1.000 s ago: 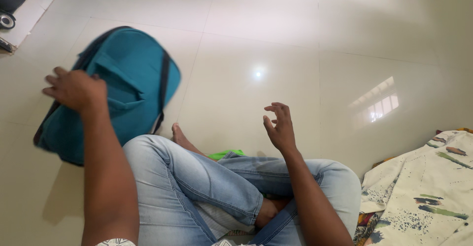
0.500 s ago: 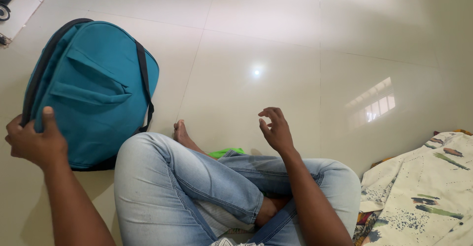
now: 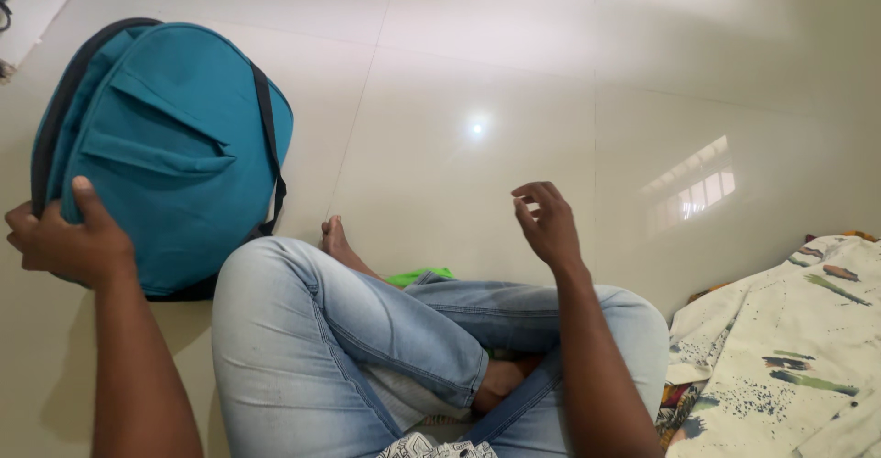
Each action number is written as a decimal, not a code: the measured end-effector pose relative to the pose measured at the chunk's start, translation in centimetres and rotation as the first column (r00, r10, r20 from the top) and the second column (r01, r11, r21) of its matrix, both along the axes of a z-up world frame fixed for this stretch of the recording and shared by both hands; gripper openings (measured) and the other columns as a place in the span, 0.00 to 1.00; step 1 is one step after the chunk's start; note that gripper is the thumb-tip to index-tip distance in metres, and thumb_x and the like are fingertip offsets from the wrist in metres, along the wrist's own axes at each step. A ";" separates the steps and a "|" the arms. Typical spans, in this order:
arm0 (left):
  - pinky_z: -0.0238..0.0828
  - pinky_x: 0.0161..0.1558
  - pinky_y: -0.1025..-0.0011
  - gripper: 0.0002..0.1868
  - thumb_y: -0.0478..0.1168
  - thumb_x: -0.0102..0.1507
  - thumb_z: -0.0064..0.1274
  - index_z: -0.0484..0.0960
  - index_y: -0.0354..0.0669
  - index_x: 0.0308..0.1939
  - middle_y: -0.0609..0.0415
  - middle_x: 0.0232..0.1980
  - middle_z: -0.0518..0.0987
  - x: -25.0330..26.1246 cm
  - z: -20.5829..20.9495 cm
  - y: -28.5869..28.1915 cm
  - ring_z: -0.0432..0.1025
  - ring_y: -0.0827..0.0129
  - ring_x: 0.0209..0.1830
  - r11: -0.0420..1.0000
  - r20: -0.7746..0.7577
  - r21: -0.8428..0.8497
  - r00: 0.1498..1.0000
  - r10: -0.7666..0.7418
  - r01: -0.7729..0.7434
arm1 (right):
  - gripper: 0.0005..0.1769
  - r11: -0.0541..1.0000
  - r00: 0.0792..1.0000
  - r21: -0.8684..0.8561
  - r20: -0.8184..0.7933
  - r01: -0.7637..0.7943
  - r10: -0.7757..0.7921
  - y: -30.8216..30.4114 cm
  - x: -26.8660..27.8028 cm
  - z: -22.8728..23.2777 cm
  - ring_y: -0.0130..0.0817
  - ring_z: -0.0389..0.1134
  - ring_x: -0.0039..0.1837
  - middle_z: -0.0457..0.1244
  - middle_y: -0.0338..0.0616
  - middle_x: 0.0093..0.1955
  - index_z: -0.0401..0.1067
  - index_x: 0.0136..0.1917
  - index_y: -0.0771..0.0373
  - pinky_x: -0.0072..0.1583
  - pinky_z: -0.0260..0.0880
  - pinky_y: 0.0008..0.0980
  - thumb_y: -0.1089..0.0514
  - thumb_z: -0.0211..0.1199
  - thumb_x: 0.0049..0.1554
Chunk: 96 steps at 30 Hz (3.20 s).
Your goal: The person spreads a shirt out on the floor and buttons the front by hand.
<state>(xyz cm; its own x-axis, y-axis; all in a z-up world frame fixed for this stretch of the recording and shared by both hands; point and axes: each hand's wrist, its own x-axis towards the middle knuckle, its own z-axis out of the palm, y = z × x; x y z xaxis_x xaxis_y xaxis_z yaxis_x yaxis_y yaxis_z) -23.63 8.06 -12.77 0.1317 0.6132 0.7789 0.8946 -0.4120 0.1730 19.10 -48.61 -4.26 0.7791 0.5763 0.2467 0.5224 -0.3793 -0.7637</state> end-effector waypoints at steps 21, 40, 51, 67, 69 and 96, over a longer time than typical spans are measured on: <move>0.54 0.60 0.42 0.29 0.61 0.72 0.40 0.82 0.38 0.45 0.44 0.63 0.67 5.3 3.5 -2.4 0.61 0.48 0.63 0.999 0.039 0.005 0.998 -0.046 0.046 | 0.13 0.915 0.985 -0.366 -0.101 -0.170 0.142 0.5 -0.7 -4.5 0.38 0.74 0.51 0.70 0.42 0.52 0.76 0.55 0.56 0.53 0.74 0.39 0.51 0.64 0.58; 0.68 0.62 0.54 0.32 0.60 0.63 0.55 0.72 0.51 0.66 0.49 0.66 0.74 31.3 4.6 -31.2 0.70 0.55 0.66 0.277 -0.252 -0.957 0.220 -0.942 0.087 | 0.23 0.584 0.797 -0.544 -0.373 -0.603 0.475 6.1 -6.8 -9.3 0.51 0.72 0.50 0.70 0.51 0.44 0.75 0.49 0.60 0.53 0.70 0.49 0.38 0.60 0.59; 0.72 0.56 0.53 0.27 0.57 0.65 0.53 0.75 0.49 0.63 0.46 0.57 0.81 29.7 3.1 -31.7 0.75 0.51 0.58 0.243 -0.216 -0.954 0.157 -0.964 0.176 | 0.19 0.537 0.764 -0.550 -0.372 -0.639 0.528 5.1 -5.9 -10.0 0.50 0.72 0.51 0.71 0.50 0.46 0.76 0.50 0.58 0.53 0.71 0.49 0.41 0.61 0.58; 0.69 0.45 0.48 0.27 0.57 0.70 0.38 0.75 0.37 0.55 0.41 0.47 0.78 26.6 -0.2 -47.2 0.73 0.48 0.45 0.036 -0.011 -0.660 0.039 -0.999 0.750 | 0.20 0.897 0.918 -0.374 -0.219 0.235 -0.331 -16.9 10.8 -5.2 0.41 0.72 0.51 0.71 0.46 0.48 0.78 0.53 0.61 0.53 0.71 0.40 0.42 0.63 0.60; 0.69 0.46 0.49 0.25 0.57 0.69 0.39 0.75 0.39 0.53 0.42 0.46 0.78 26.6 0.5 -47.4 0.73 0.49 0.45 0.034 -0.007 -0.722 0.041 -0.999 0.691 | 0.17 0.931 0.846 -0.170 -0.389 0.323 -0.365 -20.3 12.7 -8.1 0.35 0.72 0.52 0.72 0.45 0.48 0.78 0.52 0.61 0.55 0.70 0.36 0.47 0.63 0.60; 0.70 0.47 0.54 0.18 0.51 0.66 0.44 0.78 0.42 0.47 0.48 0.42 0.80 27.8 1.1 -47.6 0.74 0.53 0.44 0.049 0.005 -0.827 0.095 -0.995 0.560 | 0.09 0.001 0.000 -0.083 -0.008 0.997 -1.000 -55.7 20.4 -18.7 0.44 0.63 0.61 0.68 0.47 0.53 0.74 0.52 0.62 0.64 0.59 0.53 0.58 0.60 0.59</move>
